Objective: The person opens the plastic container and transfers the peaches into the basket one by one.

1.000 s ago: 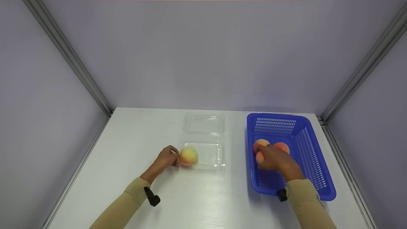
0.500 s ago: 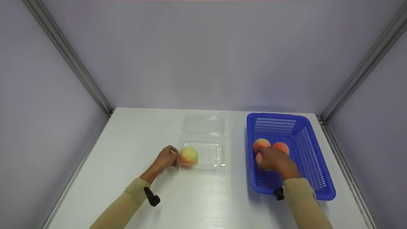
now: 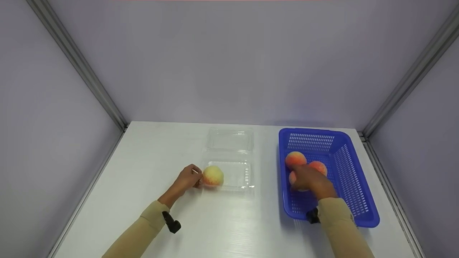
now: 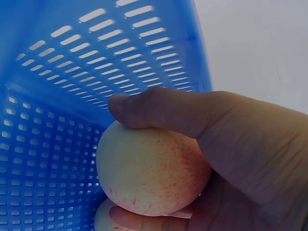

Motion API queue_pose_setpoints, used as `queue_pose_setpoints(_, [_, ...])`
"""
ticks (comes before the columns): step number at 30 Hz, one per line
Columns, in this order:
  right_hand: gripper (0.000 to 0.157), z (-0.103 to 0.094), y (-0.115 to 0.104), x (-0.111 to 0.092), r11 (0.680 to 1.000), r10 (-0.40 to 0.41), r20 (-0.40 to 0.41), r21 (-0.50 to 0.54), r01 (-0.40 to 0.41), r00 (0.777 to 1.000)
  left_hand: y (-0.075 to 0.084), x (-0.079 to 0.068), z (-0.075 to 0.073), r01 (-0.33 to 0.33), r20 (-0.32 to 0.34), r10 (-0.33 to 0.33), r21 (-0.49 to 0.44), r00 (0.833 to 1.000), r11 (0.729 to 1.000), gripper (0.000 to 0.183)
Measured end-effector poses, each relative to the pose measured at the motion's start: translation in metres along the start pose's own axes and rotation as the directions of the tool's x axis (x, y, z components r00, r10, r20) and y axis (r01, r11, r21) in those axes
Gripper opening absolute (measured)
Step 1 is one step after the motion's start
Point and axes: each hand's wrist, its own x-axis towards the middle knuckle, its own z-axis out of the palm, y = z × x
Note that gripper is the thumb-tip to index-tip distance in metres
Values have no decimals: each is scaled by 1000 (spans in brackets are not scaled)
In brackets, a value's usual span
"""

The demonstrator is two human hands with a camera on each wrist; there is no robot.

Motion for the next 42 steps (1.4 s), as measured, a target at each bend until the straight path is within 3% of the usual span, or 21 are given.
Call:
queue_pose_setpoints(7, [64, -2, 0, 2, 999, 50, -1, 0, -50, 999, 1, -1, 0, 0, 4, 0, 6, 1000, 1000, 13])
queue_pose_setpoints(12, [62, -3, -1, 5, 999, 40, -6, -5, -41, 999, 1, -1, 0, 3, -3, -3, 13, 1000, 1000, 12])
queue_pose_setpoints(23, [55, -8, 7, 17, 994, -85, -57, -67, 81, 995, 1, -2, -2, -17, 19, 18, -42, 1000, 999, 10])
queue_pose_setpoints(29, [68, -9, 7, 19, 1000, 13, -16, -21, -13, 1000, 1, -3, -3, -27, 21, 28, -63, 999, 998, 8])
queue_pose_setpoints(36, [70, -10, 6, 23, 1000, 28, -22, -9, -28, 999, 0, -2, -3, -27, 21, 28, -54, 999, 998, 9])
queue_pose_setpoints(42, [58, -8, 4, 29, 998, -44, -58, -39, 41, 997, -1, -2, -3, -26, 19, 27, -59, 999, 998, 11])
